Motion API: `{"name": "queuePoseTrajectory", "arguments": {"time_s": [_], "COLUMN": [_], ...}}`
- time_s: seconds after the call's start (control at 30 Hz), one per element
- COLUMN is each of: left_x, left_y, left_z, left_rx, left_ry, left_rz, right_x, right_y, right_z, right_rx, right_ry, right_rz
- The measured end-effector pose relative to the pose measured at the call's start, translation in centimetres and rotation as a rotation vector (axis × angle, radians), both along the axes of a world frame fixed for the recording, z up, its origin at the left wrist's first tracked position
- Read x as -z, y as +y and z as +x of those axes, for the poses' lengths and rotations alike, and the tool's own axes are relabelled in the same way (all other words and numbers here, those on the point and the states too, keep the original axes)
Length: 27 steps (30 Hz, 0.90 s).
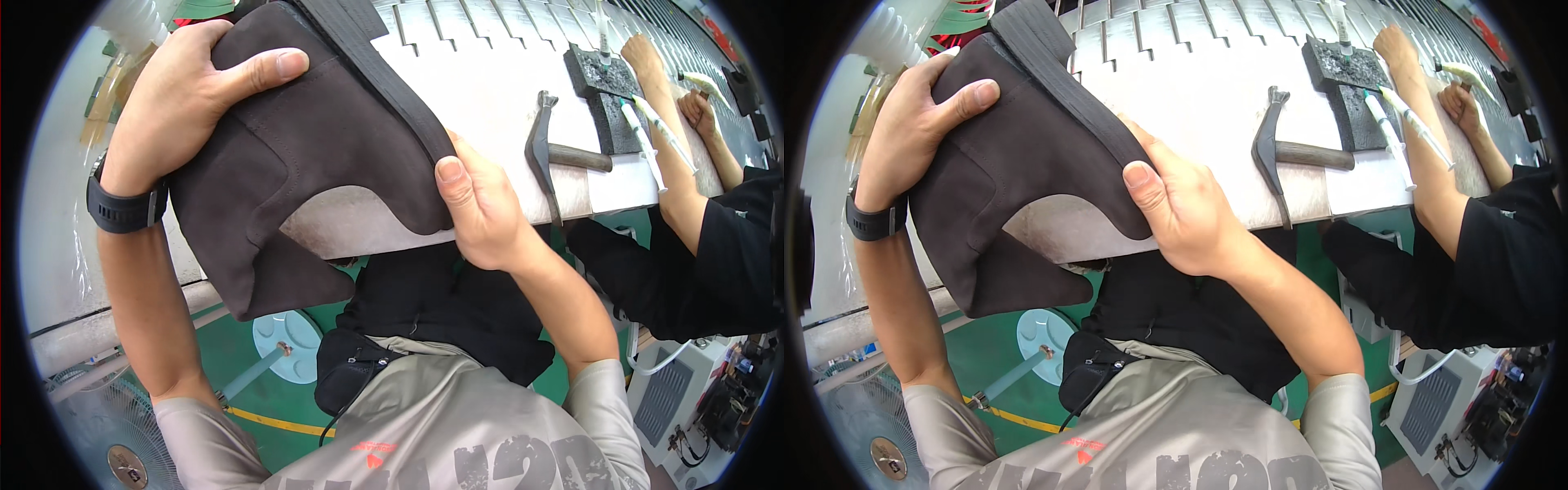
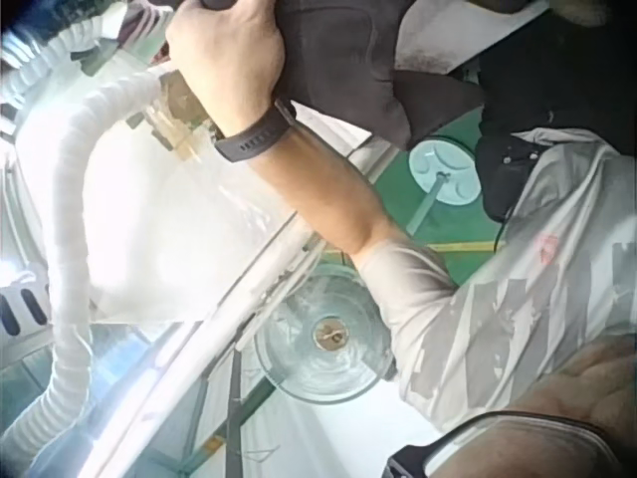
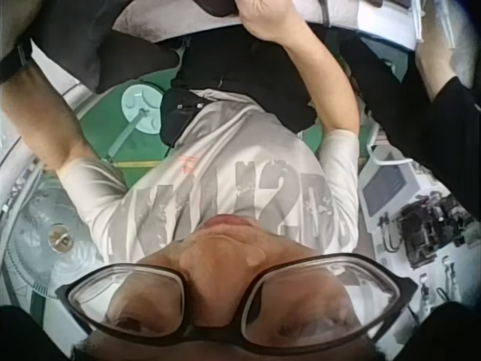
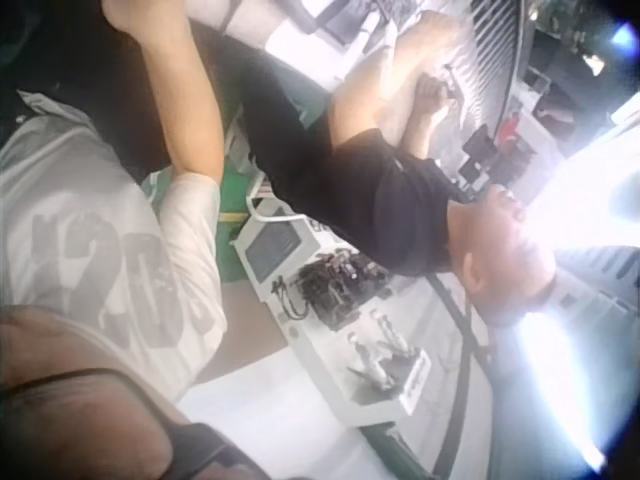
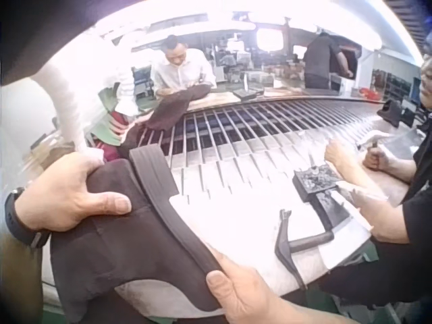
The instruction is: The person attaches soles onto boot uppers by aligning and pressing them together firmly along the edges by hand, then places the assembled boots onto the conveyor belt.
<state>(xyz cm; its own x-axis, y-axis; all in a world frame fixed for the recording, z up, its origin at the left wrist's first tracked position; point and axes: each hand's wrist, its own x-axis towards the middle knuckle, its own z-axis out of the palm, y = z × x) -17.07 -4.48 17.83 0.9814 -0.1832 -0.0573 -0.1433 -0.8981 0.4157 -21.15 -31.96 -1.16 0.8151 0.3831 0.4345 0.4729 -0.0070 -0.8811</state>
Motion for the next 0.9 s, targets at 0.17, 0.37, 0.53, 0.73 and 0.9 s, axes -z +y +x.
{"name": "queuePoseTrajectory", "arguments": {"time_s": [0.17,0.37,0.53,0.73,0.9], "left_x": [-0.1,0.5,-0.1,-1.2,-1.0], "left_y": [-0.3,0.5,0.2,-1.9,-1.6], "left_z": [-0.8,-0.2,-0.8,-1.5,-1.9], "left_rx": [0.014,0.013,0.052,0.192,0.166], "left_ry": [-0.157,-0.173,-0.219,-0.395,-0.370], "left_rz": [-0.053,0.127,0.113,0.135,0.119], "right_x": [-2.0,-3.8,-6.2,-13.7,-11.3], "right_y": [1.6,2.8,2.7,3.5,5.9], "right_z": [2.3,2.6,3.2,9.9,8.6], "right_rx": [-0.112,-0.018,-0.005,-0.499,-0.025], "right_ry": [0.189,0.146,0.155,0.673,0.505], "right_rz": [0.249,0.168,0.148,0.757,0.956]}}
